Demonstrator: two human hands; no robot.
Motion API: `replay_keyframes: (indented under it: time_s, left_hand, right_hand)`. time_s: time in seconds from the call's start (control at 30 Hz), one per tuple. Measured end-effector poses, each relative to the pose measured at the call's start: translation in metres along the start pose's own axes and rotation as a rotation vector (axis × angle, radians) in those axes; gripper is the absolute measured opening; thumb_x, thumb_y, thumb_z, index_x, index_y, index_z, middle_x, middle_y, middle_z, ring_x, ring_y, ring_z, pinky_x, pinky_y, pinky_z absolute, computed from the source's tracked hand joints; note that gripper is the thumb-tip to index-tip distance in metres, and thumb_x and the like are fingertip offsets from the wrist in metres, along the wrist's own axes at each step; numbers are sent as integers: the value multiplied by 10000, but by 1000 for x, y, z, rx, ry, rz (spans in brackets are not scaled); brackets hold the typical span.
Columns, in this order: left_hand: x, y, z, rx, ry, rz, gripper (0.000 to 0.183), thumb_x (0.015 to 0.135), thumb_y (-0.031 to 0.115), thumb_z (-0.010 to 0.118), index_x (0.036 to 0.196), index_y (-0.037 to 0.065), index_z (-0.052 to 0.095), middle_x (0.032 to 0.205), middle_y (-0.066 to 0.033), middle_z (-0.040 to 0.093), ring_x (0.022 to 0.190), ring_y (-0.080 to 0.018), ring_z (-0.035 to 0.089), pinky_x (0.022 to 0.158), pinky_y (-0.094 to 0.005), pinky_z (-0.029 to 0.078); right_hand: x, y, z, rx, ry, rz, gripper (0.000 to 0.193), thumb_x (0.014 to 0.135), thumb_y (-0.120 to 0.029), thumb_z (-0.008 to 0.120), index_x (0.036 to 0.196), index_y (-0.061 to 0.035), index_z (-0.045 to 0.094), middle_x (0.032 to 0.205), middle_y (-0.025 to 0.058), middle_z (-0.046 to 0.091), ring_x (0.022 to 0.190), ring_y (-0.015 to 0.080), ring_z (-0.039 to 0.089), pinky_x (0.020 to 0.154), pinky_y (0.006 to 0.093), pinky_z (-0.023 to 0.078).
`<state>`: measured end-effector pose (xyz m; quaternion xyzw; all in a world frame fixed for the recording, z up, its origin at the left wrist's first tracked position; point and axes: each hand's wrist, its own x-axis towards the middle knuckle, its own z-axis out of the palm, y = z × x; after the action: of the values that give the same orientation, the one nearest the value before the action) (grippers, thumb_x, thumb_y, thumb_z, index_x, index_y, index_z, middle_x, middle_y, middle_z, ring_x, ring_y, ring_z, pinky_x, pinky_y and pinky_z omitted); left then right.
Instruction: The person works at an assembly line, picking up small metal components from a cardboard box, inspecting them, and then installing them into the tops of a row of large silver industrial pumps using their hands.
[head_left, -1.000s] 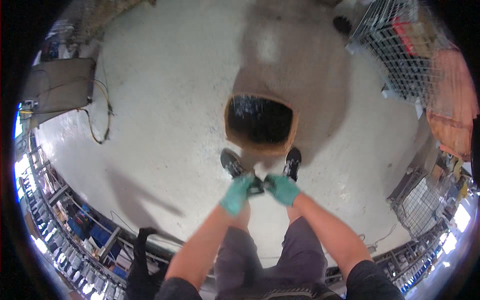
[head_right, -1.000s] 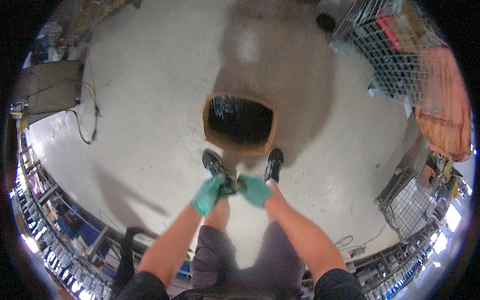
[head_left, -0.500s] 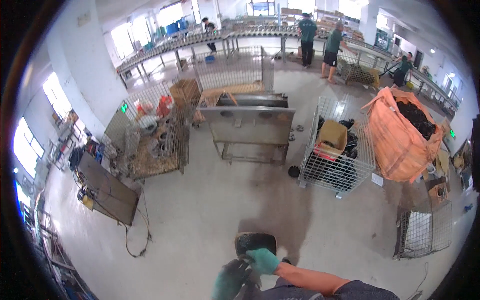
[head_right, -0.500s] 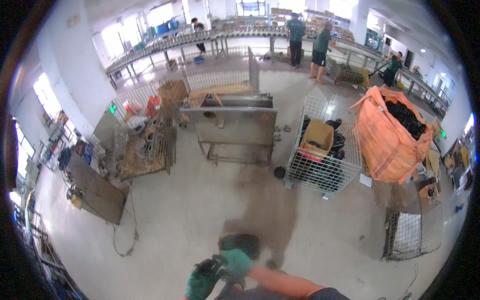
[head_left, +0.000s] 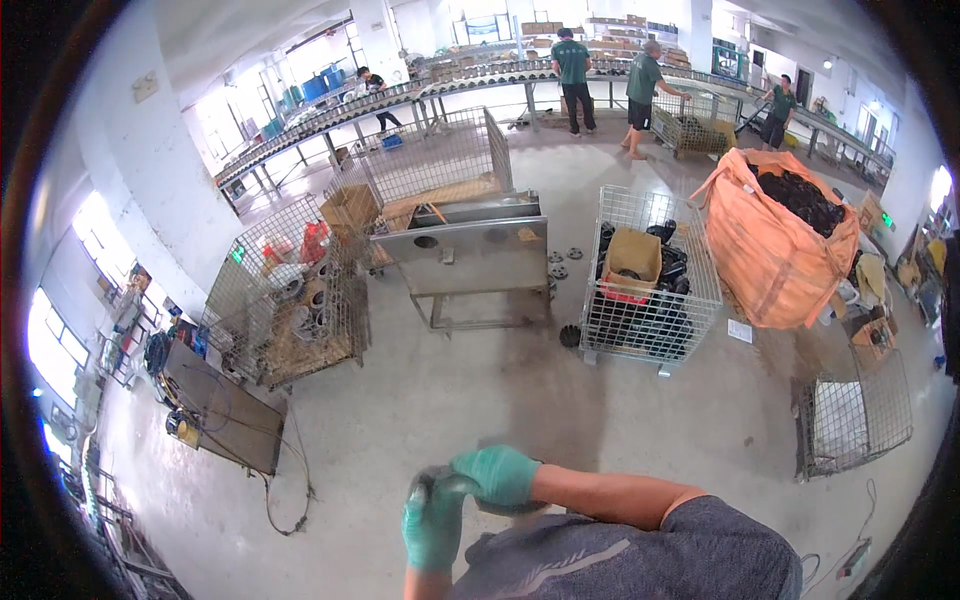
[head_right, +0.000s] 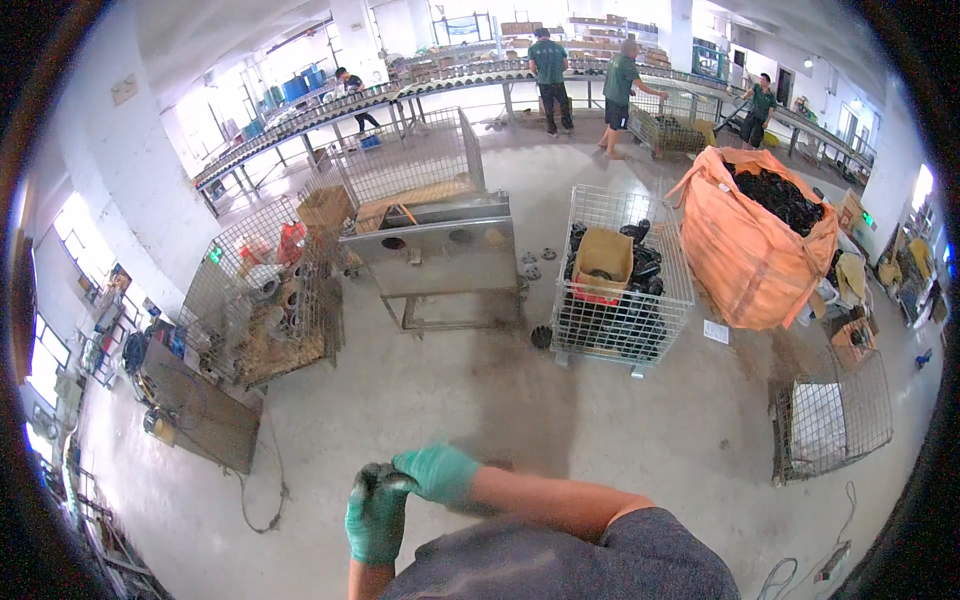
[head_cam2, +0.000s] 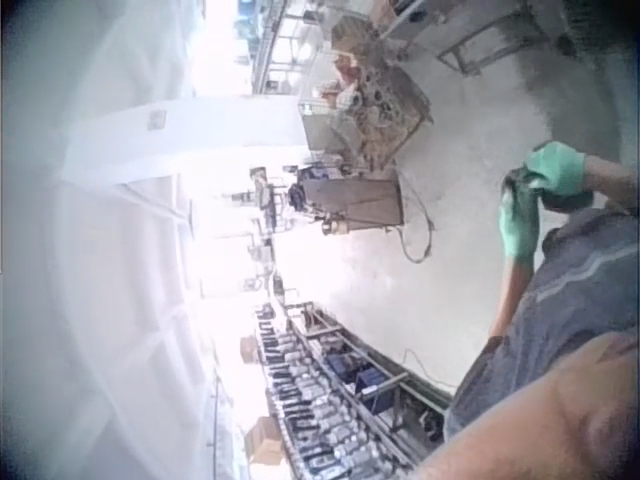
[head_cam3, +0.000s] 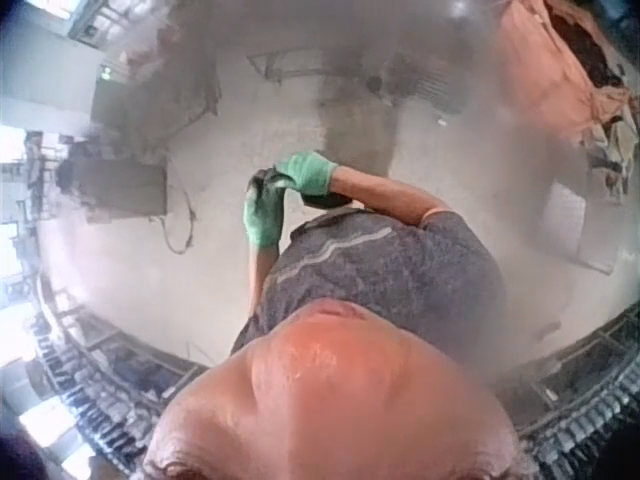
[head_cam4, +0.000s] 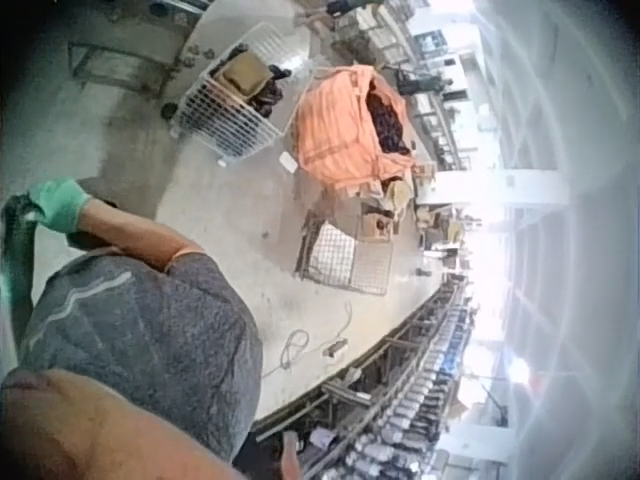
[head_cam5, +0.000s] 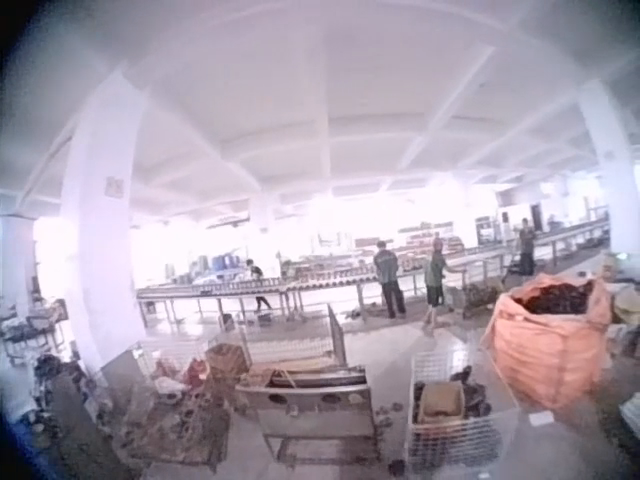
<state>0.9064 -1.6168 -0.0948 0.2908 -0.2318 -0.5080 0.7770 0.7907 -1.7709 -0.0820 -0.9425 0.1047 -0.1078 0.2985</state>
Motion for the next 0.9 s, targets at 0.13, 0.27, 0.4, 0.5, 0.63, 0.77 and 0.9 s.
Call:
replay_keyframes:
  time_s: [0.13, 0.27, 0.4, 0.5, 0.63, 0.77, 0.9]
  left_hand:
    - [-6, 12, 36, -49, 74, -91, 490, 960, 397, 635, 1308, 52, 620, 1384, -166, 599, 1378, -316, 476, 1204, -511, 307]
    - [-18, 28, 43, 484, -122, -42, 676, 942, 467, 661, 1407, -7, 534, 1480, -182, 540, 1417, -339, 447, 1232, -490, 262]
    - [-30, 40, 43, 312, -120, -157, 739, 941, 480, 669, 1401, -73, 496, 1430, -249, 557, 1352, -367, 519, 1204, -493, 322]
    - [-34, 30, 15, 355, -21, -308, 680, 936, 441, 686, 1346, -82, 541, 1330, -252, 611, 1262, -371, 581, 1159, -495, 390]
    - [-32, 32, -17, 349, -180, -372, 748, 965, 521, 621, 1386, -90, 524, 1394, -248, 585, 1286, -358, 559, 1157, -459, 373]
    - [-47, 34, 0, 736, -284, -103, 527, 1050, 318, 533, 1489, 32, 482, 1143, -124, 694, 932, -221, 626, 907, -365, 501]
    - [-58, 32, 16, 411, -193, -100, 554, 1055, 376, 528, 1460, 0, 492, 1045, -100, 653, 821, -188, 596, 758, -321, 512]
  right_hand:
    - [-15, 11, 1, -42, 26, 99, 341, 986, -397, 552, 1074, -83, 651, 951, 195, 705, 906, 427, 669, 799, 523, 525]
    - [-24, 27, -9, 28, 159, 29, 281, 930, -327, 610, 1042, -78, 678, 941, 204, 700, 898, 427, 670, 793, 522, 528]
    - [-26, -1, -35, -12, 35, -117, 283, 918, -352, 629, 982, -81, 676, 907, 194, 692, 844, 417, 675, 724, 512, 531]
    - [-23, -21, -38, -96, -127, -115, 295, 916, -382, 639, 964, -94, 674, 891, 175, 696, 814, 417, 670, 739, 516, 531]
    - [-37, 3, -4, 5, 20, -204, 292, 911, -404, 640, 984, -126, 687, 879, 150, 699, 770, 405, 666, 740, 528, 530]
    - [-38, 9, -15, 8, 40, -185, 236, 928, -339, 636, 1033, -140, 707, 859, 135, 688, 738, 381, 659, 707, 506, 535]
    - [-38, -4, -8, 70, 222, -299, 189, 931, -288, 662, 1010, -120, 695, 772, 116, 644, 673, 356, 643, 598, 464, 518]
